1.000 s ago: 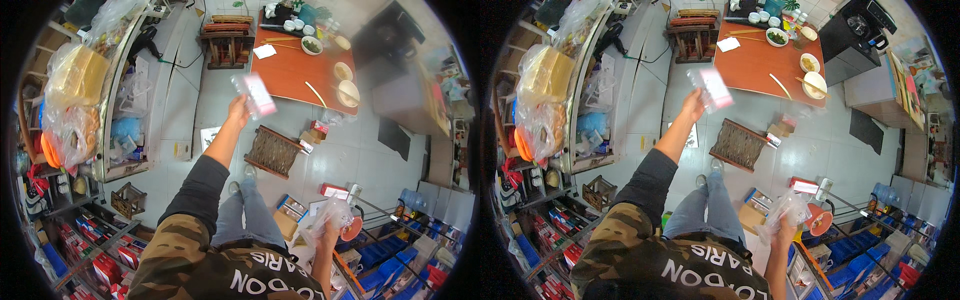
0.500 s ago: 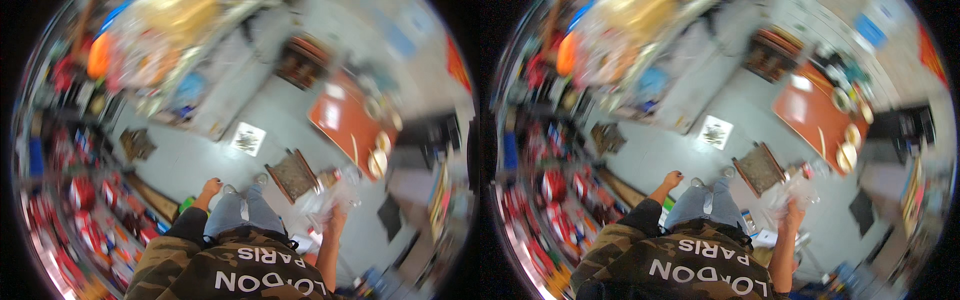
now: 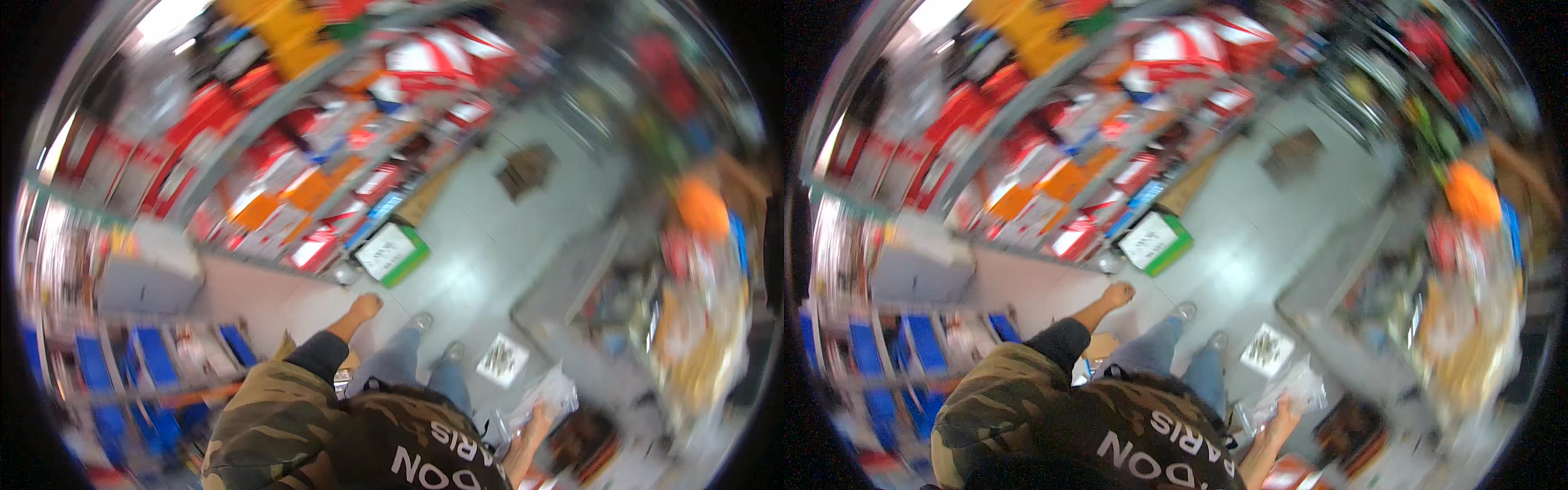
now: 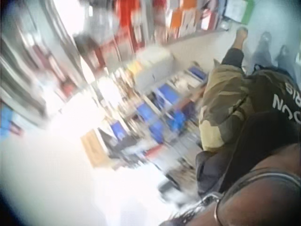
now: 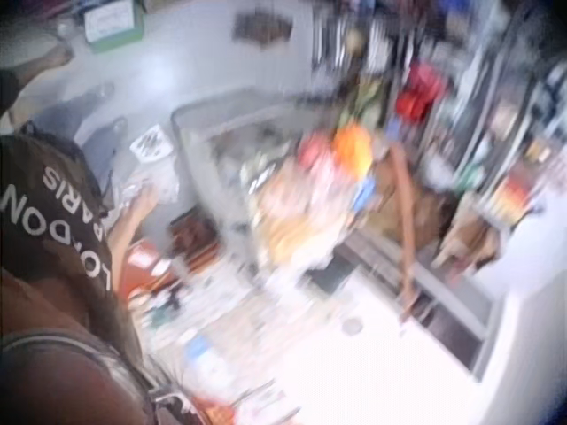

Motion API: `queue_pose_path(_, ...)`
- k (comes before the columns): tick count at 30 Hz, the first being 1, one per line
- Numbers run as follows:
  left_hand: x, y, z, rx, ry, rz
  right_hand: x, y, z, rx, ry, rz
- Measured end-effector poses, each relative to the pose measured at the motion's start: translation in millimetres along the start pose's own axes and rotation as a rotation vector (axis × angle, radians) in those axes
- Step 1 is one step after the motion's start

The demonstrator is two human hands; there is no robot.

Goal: The person sits on a low stool and handles small metal rods and cylindrical pieces, picking them from a tray and plastic bags, then joining them by hand. The person repeatedly assembles and disassembles the parts while seated.

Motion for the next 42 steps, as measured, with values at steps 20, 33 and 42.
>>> queue_pose_path(20,-286,-448,71,1.067,-0.714,-0.408,-285,-87,-92,-0.23,-0.652,1.14)
queue_pose_path(33,-274,-457,185,0.828,-0.739,-0.475,-179,-128,-283,-0.353,-0.947,0.871)
queue_pose_path(42,-337,-362,165,0.676,-0.571,-0.394,-135,2,-472,-0.416,-1.1,0.718)
Point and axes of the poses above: each hand's wrist, its own y-axis towards the middle knuckle, its own x-axis out of the back of the hand, z = x × y, the point moved 10 cm from there along y, towards the middle knuckle, and after that the axes turned 4 degrees about -x, right-handed, at the moved point
